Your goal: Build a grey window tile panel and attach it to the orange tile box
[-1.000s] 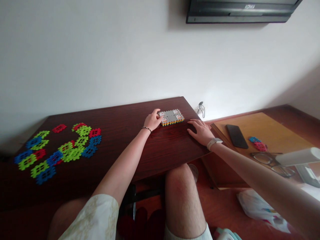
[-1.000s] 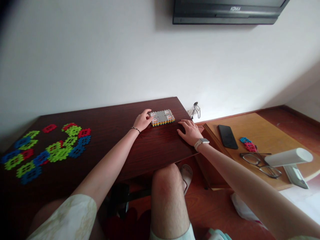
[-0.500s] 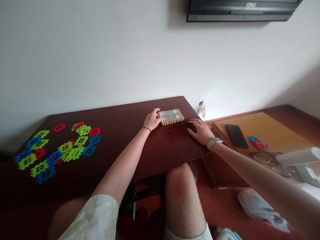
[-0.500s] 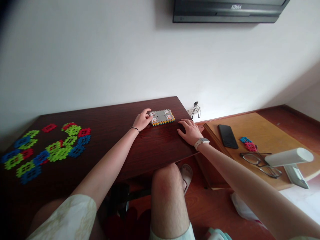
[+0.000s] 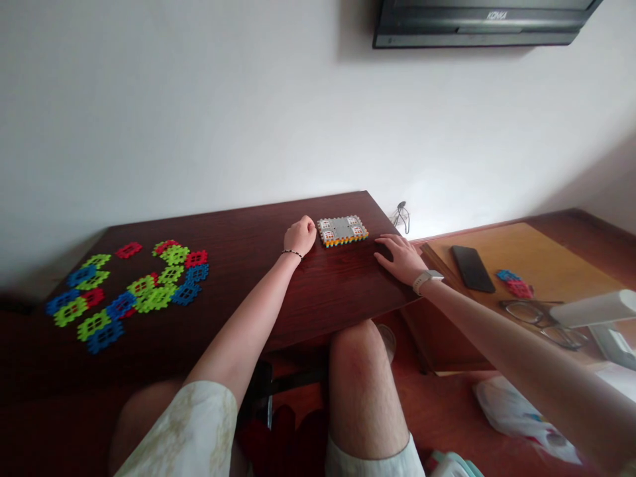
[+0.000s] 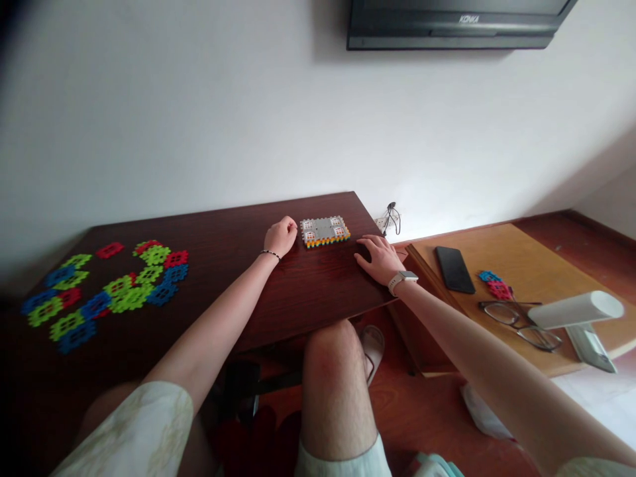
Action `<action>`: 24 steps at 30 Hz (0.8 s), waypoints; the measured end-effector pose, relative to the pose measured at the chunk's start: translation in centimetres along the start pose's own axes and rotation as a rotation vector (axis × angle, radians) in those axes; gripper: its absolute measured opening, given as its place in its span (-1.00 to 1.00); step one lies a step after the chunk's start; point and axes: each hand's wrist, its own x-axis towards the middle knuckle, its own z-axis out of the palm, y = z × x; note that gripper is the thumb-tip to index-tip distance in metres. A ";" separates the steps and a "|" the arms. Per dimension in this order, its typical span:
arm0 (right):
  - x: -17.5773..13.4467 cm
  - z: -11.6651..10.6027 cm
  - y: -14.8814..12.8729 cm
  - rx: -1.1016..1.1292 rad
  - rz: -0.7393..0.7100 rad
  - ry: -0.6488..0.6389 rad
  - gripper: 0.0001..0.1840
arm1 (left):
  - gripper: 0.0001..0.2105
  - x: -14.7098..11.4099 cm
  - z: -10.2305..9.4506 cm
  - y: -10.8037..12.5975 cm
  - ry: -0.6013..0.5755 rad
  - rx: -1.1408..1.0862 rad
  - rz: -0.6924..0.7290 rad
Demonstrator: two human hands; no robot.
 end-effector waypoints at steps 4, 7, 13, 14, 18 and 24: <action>0.0 0.0 0.0 0.004 -0.003 0.013 -0.48 | -0.82 -1.1 -0.1 0.9 -0.053 0.045 0.070; 0.2 0.2 0.5 0.041 -0.003 0.033 -0.50 | -0.78 -2.1 0.1 1.5 -0.057 0.058 0.095; 3.5 0.5 2.6 0.059 0.067 0.000 -0.53 | -0.73 -2.7 0.2 1.2 -0.059 0.058 0.107; 4.5 0.6 2.8 0.060 0.081 -0.005 -0.53 | -0.73 -2.6 0.1 1.0 -0.061 0.058 0.113; 7.9 1.5 3.1 0.042 0.092 0.008 -0.57 | -0.72 -2.7 -0.5 0.7 -0.072 0.082 0.150; 9.1 3.5 2.9 0.017 0.070 0.078 -0.60 | -0.74 -3.0 -0.7 1.3 -0.087 0.153 0.207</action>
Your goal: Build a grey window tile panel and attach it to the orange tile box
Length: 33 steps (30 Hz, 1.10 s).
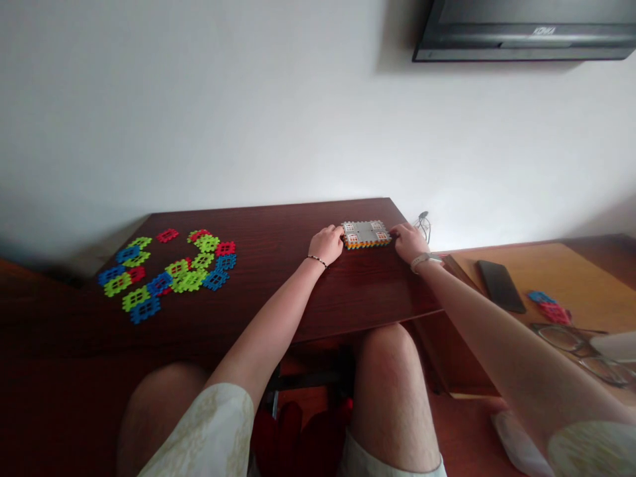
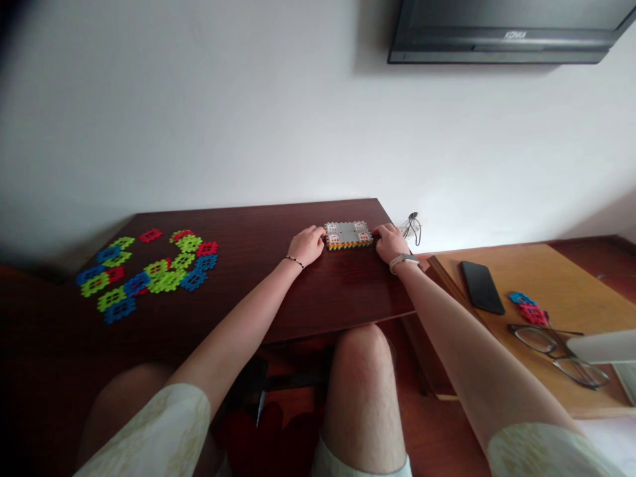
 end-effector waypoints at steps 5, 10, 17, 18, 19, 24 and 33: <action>-0.3 0.7 0.4 -0.036 -0.058 0.043 -0.56 | -0.76 0.0 -0.1 0.6 -0.010 0.089 0.032; -0.3 0.7 0.6 -0.050 -0.098 0.017 -0.54 | -0.77 -0.1 -0.1 0.7 -0.015 0.112 0.024; -0.1 0.6 0.3 -0.068 -0.145 -0.018 -0.53 | -0.79 -0.2 -0.2 0.7 -0.019 0.112 0.040; -0.1 0.6 0.3 -0.072 -0.150 -0.018 -0.53 | -0.79 -0.2 -0.2 0.7 -0.022 0.111 0.039; -0.1 0.6 0.2 -0.074 -0.154 -0.017 -0.53 | -0.80 -0.2 -0.2 0.7 -0.024 0.109 0.039; -0.2 0.5 0.0 -0.076 -0.158 -0.026 -0.53 | -0.80 -0.2 -0.2 0.7 -0.038 0.125 0.061; -0.3 0.2 -0.7 -0.140 -0.165 -0.050 -0.56 | -0.79 -0.2 -0.2 1.0 -0.060 0.175 0.094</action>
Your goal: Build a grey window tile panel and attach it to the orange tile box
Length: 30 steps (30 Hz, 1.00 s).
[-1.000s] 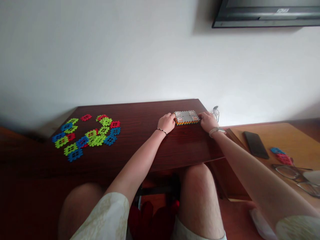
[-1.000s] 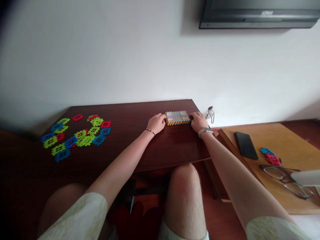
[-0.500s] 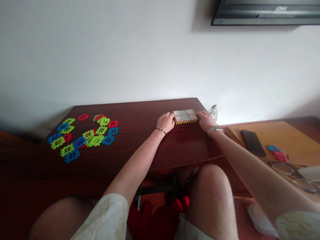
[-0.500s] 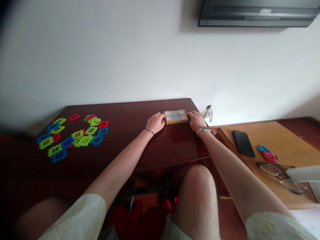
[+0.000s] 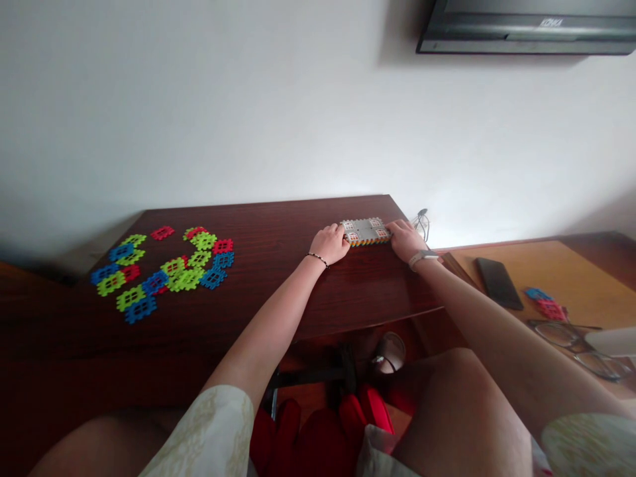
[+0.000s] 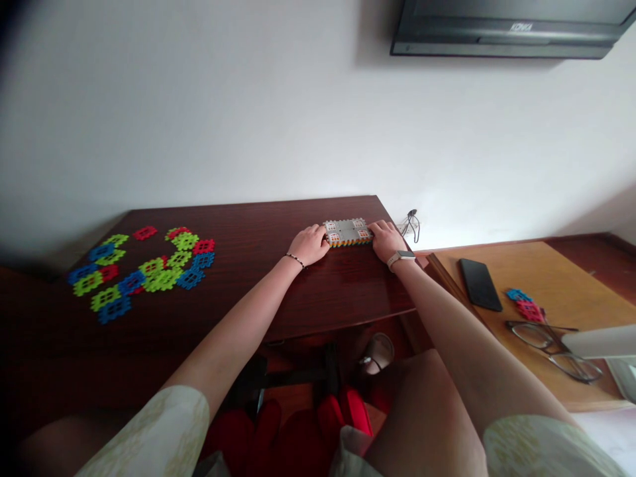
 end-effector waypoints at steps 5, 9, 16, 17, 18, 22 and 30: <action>0.0 -0.1 0.1 0.027 0.001 -0.008 -0.51 | -0.74 -0.1 -0.3 -0.1 -0.009 0.000 0.011; 0.0 -0.1 0.1 0.033 -0.004 -0.016 -0.53 | -0.60 0.0 -0.5 -0.5 -0.025 -0.036 0.049; 0.0 -0.2 -0.2 0.011 -0.012 -0.030 -0.58 | -0.62 0.0 -0.2 -1.1 -0.039 -0.058 0.091; 0.0 -0.2 -0.2 0.012 -0.014 -0.029 -0.58 | -0.64 0.1 -0.2 -1.1 -0.035 -0.061 0.093; 0.0 -0.2 -0.2 0.014 -0.016 -0.027 -0.58 | -0.66 0.1 -0.1 -1.1 -0.033 -0.064 0.094; 0.0 -0.1 -0.1 0.021 -0.022 -0.012 -0.58 | -0.67 0.1 0.0 -1.2 -0.032 -0.081 0.094; 0.0 0.1 0.0 0.037 -0.029 -0.011 -0.60 | -0.68 0.3 0.3 -1.8 -0.030 -0.144 0.121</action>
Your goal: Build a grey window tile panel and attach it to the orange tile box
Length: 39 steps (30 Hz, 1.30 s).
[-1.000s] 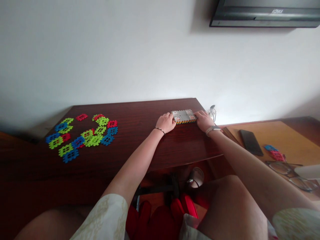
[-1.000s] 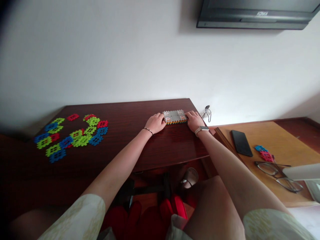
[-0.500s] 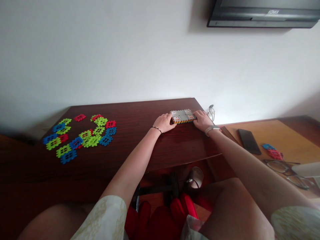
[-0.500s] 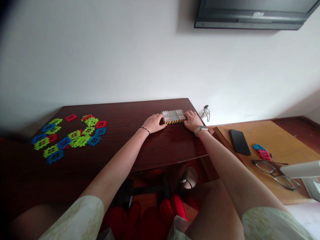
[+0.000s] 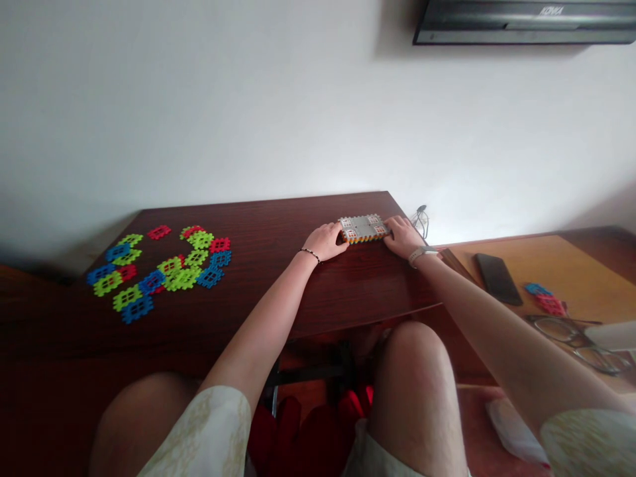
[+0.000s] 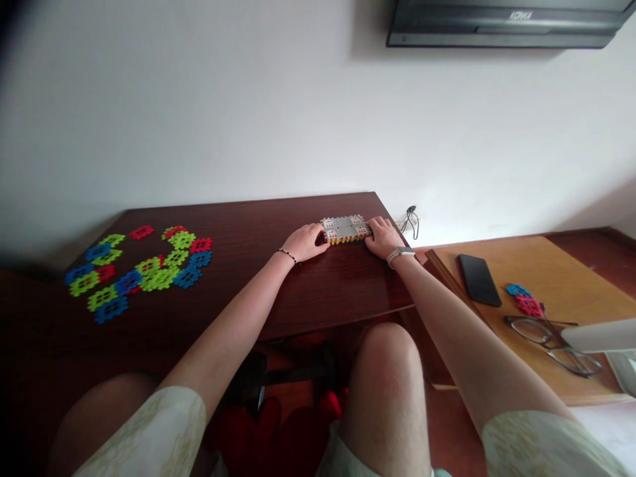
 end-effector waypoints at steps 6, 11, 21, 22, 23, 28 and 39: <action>0.0 -0.1 0.0 0.004 -0.001 -0.001 -0.61 | -0.67 0.1 0.1 -0.2 0.004 0.006 0.007; 0.0 -0.1 0.0 0.009 -0.003 -0.001 -0.60 | -0.67 0.1 0.0 -0.1 -0.001 -0.004 0.008; 0.0 0.1 0.5 0.019 0.005 -0.005 -0.58 | -0.76 0.1 -0.6 0.1 -0.025 0.007 0.013; 0.0 0.1 0.5 0.017 0.003 -0.001 -0.59 | -0.78 0.0 -0.7 0.1 -0.030 0.012 0.013; 0.0 0.1 0.5 0.015 -0.001 0.003 -0.59 | -0.79 0.0 -0.7 0.1 -0.032 0.015 0.014; 0.0 0.2 0.4 0.012 -0.007 0.009 -0.58 | -0.79 -0.1 -0.7 0.0 -0.018 0.018 0.016; 0.0 -0.2 0.1 0.031 -0.009 0.008 -0.60 | -0.83 -0.1 -0.6 -0.1 -0.006 0.022 0.018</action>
